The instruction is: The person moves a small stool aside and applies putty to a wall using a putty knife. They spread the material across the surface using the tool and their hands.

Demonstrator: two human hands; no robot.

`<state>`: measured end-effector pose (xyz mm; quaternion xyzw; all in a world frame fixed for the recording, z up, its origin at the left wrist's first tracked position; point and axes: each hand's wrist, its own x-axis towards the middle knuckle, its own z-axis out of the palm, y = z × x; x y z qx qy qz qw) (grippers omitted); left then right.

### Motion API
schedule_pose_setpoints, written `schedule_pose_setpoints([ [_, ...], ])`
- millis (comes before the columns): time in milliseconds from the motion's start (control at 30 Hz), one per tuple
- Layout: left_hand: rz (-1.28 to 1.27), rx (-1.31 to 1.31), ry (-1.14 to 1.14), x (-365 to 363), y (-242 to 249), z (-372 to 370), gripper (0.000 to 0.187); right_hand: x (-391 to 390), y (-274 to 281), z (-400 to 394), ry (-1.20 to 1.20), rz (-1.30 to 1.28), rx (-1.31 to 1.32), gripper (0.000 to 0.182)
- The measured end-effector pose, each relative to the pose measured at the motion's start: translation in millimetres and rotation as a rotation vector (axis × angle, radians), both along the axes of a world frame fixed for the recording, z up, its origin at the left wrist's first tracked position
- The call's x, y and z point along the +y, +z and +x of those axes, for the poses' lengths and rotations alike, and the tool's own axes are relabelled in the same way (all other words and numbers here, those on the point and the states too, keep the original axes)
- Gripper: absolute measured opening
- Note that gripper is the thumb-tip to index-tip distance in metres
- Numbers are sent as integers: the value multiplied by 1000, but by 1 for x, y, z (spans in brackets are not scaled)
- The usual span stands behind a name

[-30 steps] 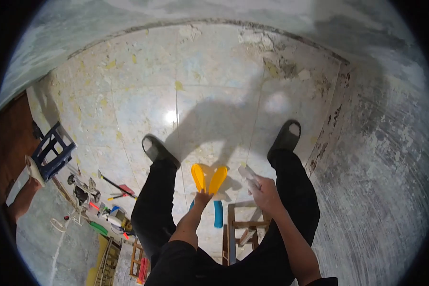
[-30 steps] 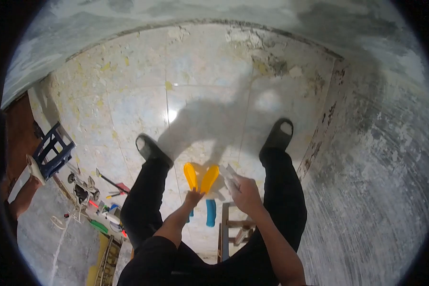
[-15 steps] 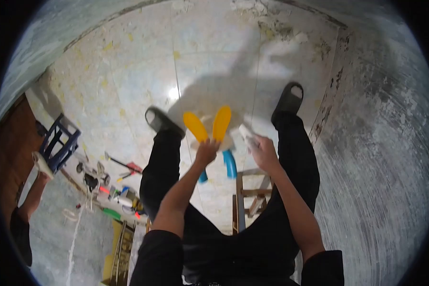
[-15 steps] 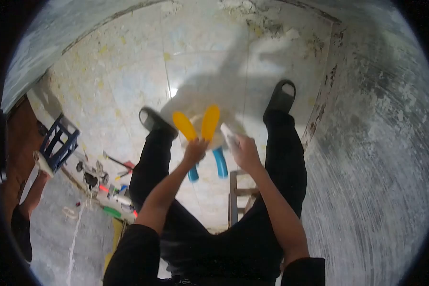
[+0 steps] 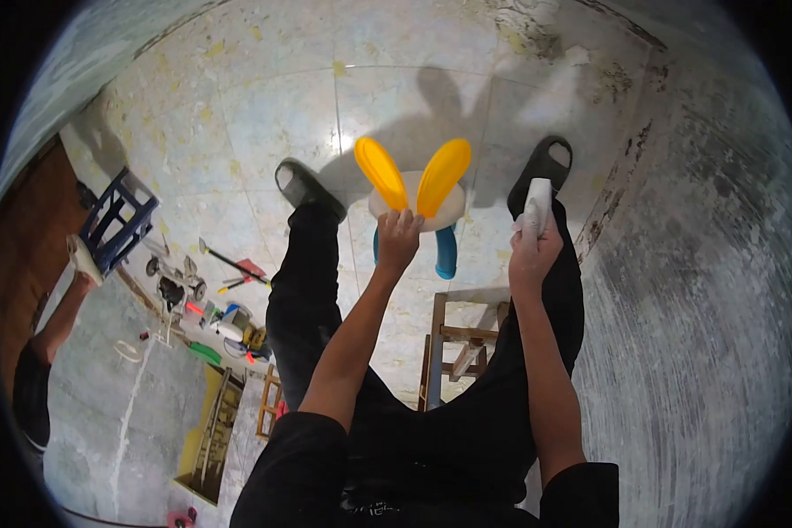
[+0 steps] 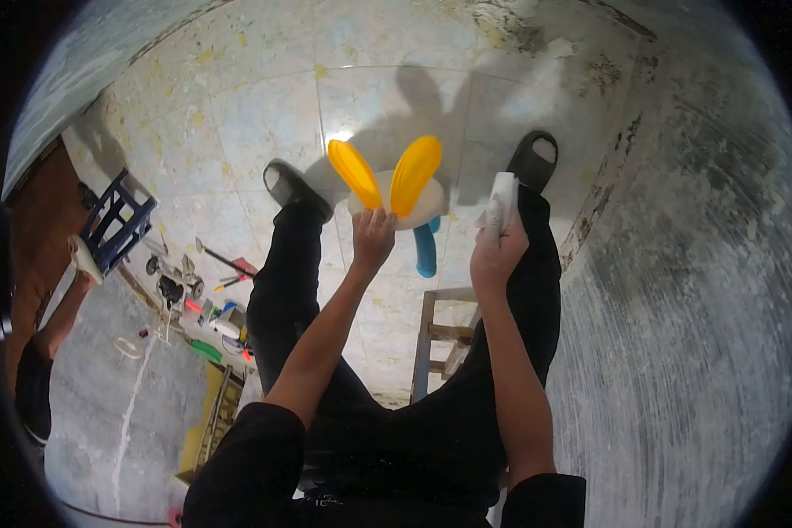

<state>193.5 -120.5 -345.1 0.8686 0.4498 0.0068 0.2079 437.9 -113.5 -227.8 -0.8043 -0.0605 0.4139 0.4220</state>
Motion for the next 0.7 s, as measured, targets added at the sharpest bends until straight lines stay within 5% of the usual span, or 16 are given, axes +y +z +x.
schedule_pose_setpoints([
  [167,33,69,-59,57,29,26,12,-3,0,4,-102,-2,-23,23],
  [267,18,-122,-39,73,37,38,8,2,1,7,-159,71,-21,24],
  [567,17,-174,-330,2,6,39,21,6,4,16,-271,60,-2,18],
  [600,-297,-262,-65,-13,16,47,21,5,3,18,-274,69,15,17],
  [667,-279,-130,-280,-55,8,31,26,8,2,21,-280,69,33,13],
  [700,-537,-173,-57,-54,23,37,28,10,2,21,-292,65,44,13],
])
